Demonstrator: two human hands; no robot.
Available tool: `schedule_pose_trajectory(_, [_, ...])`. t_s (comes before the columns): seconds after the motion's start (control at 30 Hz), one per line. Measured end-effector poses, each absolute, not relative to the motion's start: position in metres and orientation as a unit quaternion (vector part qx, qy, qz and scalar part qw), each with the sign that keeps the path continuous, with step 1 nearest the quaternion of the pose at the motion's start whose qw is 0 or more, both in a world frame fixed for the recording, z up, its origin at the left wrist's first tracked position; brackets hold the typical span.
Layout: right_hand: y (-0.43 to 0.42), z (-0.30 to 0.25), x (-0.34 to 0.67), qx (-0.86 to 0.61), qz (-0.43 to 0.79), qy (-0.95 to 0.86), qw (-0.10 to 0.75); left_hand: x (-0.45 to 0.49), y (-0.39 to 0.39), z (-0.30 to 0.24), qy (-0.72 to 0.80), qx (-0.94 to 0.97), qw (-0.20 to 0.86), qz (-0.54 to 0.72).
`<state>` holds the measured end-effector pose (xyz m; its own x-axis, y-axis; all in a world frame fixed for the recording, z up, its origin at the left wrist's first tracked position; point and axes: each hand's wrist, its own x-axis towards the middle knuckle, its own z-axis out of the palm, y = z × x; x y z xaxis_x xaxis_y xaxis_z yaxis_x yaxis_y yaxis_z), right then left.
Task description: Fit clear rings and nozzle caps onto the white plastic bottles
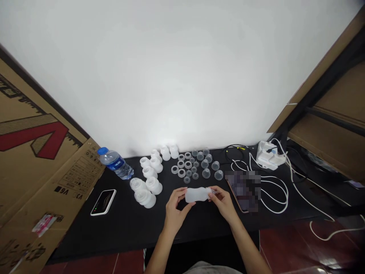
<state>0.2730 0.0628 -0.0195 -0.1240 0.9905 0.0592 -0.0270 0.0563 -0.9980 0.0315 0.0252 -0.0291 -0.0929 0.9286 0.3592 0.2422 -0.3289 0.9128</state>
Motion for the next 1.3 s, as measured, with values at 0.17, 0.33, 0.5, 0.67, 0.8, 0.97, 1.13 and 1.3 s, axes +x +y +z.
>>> schedule_pose_trajectory(0.17, [0.066,-0.023,0.274,-0.462,0.526,-0.523,0.486,0.033,0.019,-0.029,0.483,0.651,0.235,0.537])
schedule_pose_trajectory(0.33, [0.064,-0.020,0.274,-0.427,0.531,-0.529,0.505,0.033,0.020,-0.018,0.496,0.660,0.288,0.485])
schedule_pose_trajectory(0.5, [0.062,-0.021,0.275,-0.435,0.535,-0.546,0.476,0.031,0.022,-0.017,0.498,0.666,0.290,0.475])
schedule_pose_trajectory(0.67, [0.063,-0.021,0.275,-0.441,0.537,-0.544,0.470,0.034,0.018,-0.019,0.500,0.680,0.240,0.480])
schedule_pose_trajectory(0.8, [0.062,-0.019,0.274,-0.437,0.528,-0.534,0.494,0.035,0.019,-0.015,0.500,0.689,0.252,0.460])
schedule_pose_trajectory(0.97, [0.060,-0.017,0.272,-0.412,0.530,-0.546,0.502,0.032,0.026,-0.016,0.491,0.691,0.280,0.451])
schedule_pose_trajectory(1.13, [0.060,-0.019,0.274,-0.420,0.536,-0.551,0.482,0.031,0.023,-0.023,0.492,0.690,0.271,0.456])
schedule_pose_trajectory(1.3, [0.061,-0.022,0.276,-0.417,0.541,-0.540,0.491,0.036,0.019,-0.020,0.495,0.705,0.225,0.456])
